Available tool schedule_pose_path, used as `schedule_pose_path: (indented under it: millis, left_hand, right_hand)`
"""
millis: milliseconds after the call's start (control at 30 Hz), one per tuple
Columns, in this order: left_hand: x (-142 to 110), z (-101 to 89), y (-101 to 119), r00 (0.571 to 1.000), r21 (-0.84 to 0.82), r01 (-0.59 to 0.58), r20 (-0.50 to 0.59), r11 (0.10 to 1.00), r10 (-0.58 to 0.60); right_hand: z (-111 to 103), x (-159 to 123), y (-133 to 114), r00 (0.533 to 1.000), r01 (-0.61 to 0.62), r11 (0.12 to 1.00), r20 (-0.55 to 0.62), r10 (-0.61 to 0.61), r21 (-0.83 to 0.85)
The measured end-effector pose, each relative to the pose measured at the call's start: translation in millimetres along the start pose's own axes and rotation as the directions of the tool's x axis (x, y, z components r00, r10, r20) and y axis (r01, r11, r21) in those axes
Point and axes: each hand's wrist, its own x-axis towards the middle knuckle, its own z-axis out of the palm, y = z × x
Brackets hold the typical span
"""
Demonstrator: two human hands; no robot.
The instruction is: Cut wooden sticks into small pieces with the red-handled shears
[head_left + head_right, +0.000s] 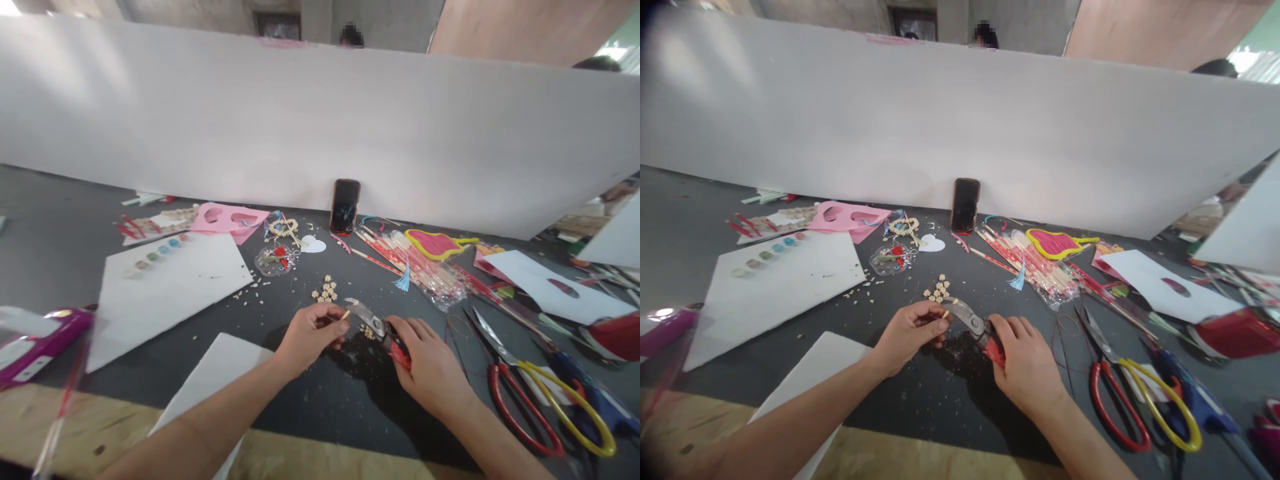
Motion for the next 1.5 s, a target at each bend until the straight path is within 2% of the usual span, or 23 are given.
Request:
schedule_pose_path:
  millis: [200, 467, 733, 1000, 1233, 1400, 1500]
  left_hand:
    - [3.1, -1.5, -2.9, 0.998, -0.012, -0.031, -0.047, 0.999, 0.031]
    - [2.7, -2.3, 0.3, 0.999, 0.082, -0.039, 0.016, 0.996, 0.038]
    - [3.0, -3.9, -2.4, 0.999, 0.17, -0.044, 0.023, 0.984, 0.041]
    - [0.0, -0.1, 1.2, 1.0, 0.18, -0.005, 0.0, 0.984, 0.005]
    - [1.9, 0.0, -3.7, 1.0, 0.072, 0.002, -0.003, 0.997, -0.001]
    - [3.4, -1.5, -3.7, 0.999, 0.108, -0.01, -0.035, 0.994, 0.014]
    - [3.3, -2.4, -3.0, 0.999, 0.129, -0.025, -0.018, 0.991, 0.028]
  right_hand:
    - [0.9, 0.4, 0.7, 1.0, 0.016, 1.0, -0.019, -0.017, -0.022]
    - [2.1, 1.0, 3.5, 0.999, 0.018, 1.0, 0.033, -0.018, -0.012]
    - [-0.2, -1.8, 2.9, 0.997, 0.01, 1.0, 0.078, -0.01, 0.001]
    - [-0.4, -1.3, 0.6, 0.997, -0.018, 1.0, 0.068, 0.019, -0.013]
    - [1.7, -0.7, 1.9, 0.997, -0.025, 0.999, 0.07, 0.027, -0.023]
    - [2.5, -1.2, 4.3, 0.998, -0.013, 0.999, 0.066, 0.015, -0.042]
    - [2.7, -1.1, 4.9, 0.998, -0.001, 0.999, 0.066, 0.003, -0.037]
